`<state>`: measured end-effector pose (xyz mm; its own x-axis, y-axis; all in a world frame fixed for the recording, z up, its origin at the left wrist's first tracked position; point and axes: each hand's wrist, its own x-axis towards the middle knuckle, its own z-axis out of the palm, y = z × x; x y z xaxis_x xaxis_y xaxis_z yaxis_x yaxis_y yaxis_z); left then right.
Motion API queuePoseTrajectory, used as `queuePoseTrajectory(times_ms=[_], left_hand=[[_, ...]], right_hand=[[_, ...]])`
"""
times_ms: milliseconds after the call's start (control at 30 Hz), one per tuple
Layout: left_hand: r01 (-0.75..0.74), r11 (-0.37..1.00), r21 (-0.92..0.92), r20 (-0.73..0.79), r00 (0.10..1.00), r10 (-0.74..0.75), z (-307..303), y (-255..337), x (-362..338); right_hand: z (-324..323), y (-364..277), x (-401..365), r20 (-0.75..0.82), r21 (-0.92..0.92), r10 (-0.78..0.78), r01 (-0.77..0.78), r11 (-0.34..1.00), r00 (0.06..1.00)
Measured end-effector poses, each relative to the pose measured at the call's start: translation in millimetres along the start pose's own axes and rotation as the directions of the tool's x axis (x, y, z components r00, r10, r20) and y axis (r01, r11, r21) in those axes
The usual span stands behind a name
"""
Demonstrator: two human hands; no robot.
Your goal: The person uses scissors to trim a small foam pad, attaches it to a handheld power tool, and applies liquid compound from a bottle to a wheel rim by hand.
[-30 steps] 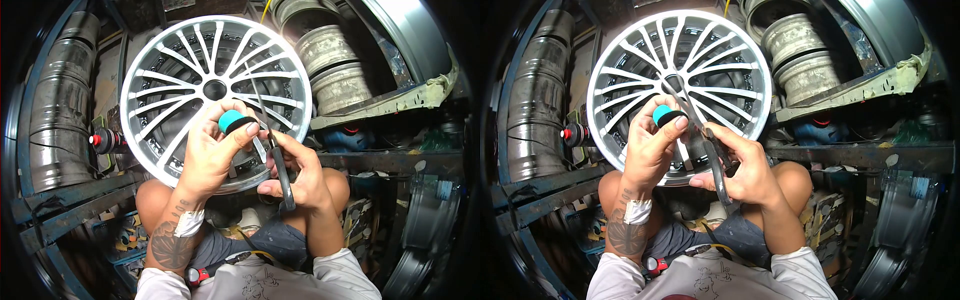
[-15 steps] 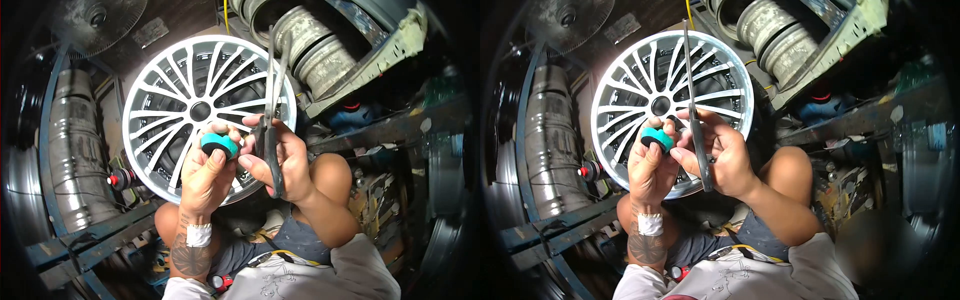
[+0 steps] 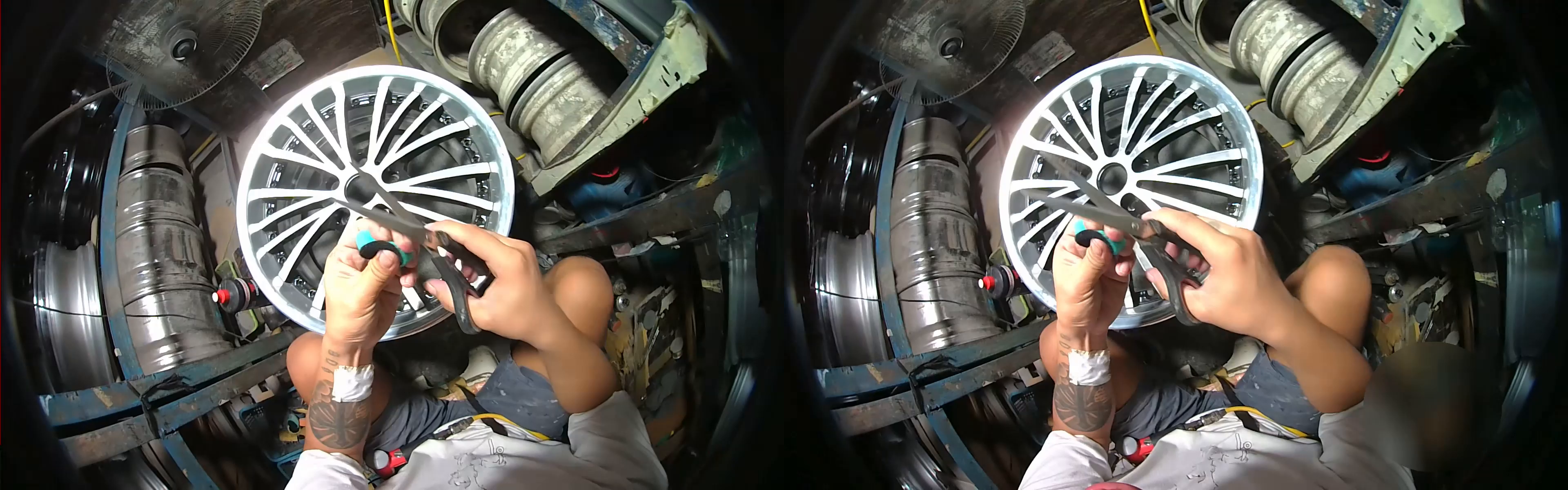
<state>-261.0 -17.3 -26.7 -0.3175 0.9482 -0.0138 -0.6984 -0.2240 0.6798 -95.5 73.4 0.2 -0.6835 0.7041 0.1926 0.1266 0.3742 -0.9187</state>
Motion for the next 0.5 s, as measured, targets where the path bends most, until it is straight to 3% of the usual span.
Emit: queuePoseTrajectory(times_ms=[100, 167, 200, 333, 500], left_hand=[[-0.009, 1.0, 0.022, -0.006, 1.0, 0.009, -5.0, 2.7, -0.8], [-0.022, 1.0, -0.016, 0.008, 1.0, 0.022, -7.0, 1.6, 0.0], [-0.023, 0.999, -0.036, 0.09, 0.996, 0.026, -10.5, 3.4, 1.7], [-0.052, 0.998, 0.023, -0.097, 0.994, 0.054, 6.2, 6.2, 1.1], [-0.178, 0.974, 0.14, -0.038, 0.982, 0.185, -14.0, 0.9, 7.6]], right_hand=[[-8.9, -4.4, -1.0, 0.039, -0.196, -0.036, 0.043, 0.98, 0.999], [-10.1, -4.7, 0.1, 0.043, -0.217, -0.013, 0.022, 0.976, 0.999], [-12.1, -2.2, -0.2, 0.062, -0.234, -0.004, 0.019, 0.972, 0.998], [-7.8, -0.3, 1.4, 0.114, -0.194, 0.004, 0.018, 0.981, 0.993], [-1.3, -7.3, 3.4, 0.108, -0.253, 0.017, 0.011, 0.967, 0.994]])
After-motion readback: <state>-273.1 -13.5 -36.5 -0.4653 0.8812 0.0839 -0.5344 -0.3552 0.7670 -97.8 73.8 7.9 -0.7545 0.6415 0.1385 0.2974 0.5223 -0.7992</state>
